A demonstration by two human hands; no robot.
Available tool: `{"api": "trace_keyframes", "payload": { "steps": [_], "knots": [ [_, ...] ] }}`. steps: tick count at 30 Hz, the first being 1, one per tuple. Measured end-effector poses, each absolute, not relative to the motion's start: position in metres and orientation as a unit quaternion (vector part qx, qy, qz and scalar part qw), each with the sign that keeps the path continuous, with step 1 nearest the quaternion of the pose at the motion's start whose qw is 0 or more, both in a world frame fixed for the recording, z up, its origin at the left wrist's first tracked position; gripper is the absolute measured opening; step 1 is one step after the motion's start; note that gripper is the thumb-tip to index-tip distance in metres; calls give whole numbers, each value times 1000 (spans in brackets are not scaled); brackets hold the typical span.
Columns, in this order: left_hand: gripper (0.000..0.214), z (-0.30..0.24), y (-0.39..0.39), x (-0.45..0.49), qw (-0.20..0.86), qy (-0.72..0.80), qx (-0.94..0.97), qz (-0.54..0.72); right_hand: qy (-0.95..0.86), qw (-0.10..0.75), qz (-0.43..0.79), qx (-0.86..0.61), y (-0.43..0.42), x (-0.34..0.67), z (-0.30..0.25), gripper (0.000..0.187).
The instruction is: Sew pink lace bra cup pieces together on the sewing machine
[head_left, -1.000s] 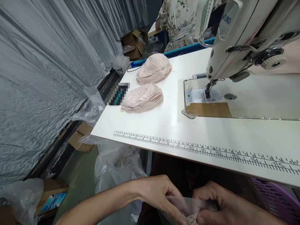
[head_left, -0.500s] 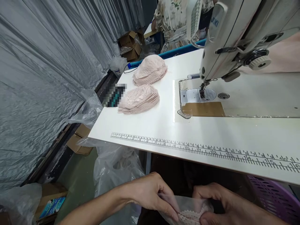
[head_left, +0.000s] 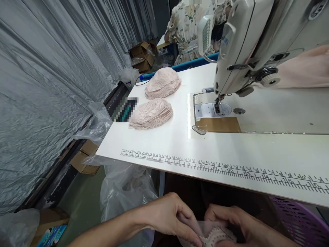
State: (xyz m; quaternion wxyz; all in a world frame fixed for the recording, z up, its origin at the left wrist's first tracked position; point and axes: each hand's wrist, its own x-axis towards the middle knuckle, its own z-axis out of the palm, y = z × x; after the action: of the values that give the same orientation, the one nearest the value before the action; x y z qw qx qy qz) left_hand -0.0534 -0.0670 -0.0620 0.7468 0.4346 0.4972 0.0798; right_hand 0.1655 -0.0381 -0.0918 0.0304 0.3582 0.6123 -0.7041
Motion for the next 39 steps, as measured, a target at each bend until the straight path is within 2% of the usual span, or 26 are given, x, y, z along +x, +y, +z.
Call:
{"api": "trace_keyframes", "payload": {
  "steps": [6, 13, 20, 31, 39],
  "knots": [
    [40, -60, -70, -62, 747, 506, 425, 79, 631, 5, -694, 347, -35, 177, -104, 23],
    [30, -64, -76, -64, 735, 533, 410, 88, 625, 21, -680, 383, -39, 171, -93, 22],
    [29, -65, -79, -67, 730, 537, 411, 94, 632, 32, -665, 396, -40, 165, -90, 15],
    [37, -67, -79, -67, 718, 538, 434, 80, 627, -28, -694, 352, -40, 169, -99, 25],
    [34, -66, -79, -66, 721, 531, 437, 86, 635, -15, -681, 364, -42, 170, -102, 29]
  ]
}}
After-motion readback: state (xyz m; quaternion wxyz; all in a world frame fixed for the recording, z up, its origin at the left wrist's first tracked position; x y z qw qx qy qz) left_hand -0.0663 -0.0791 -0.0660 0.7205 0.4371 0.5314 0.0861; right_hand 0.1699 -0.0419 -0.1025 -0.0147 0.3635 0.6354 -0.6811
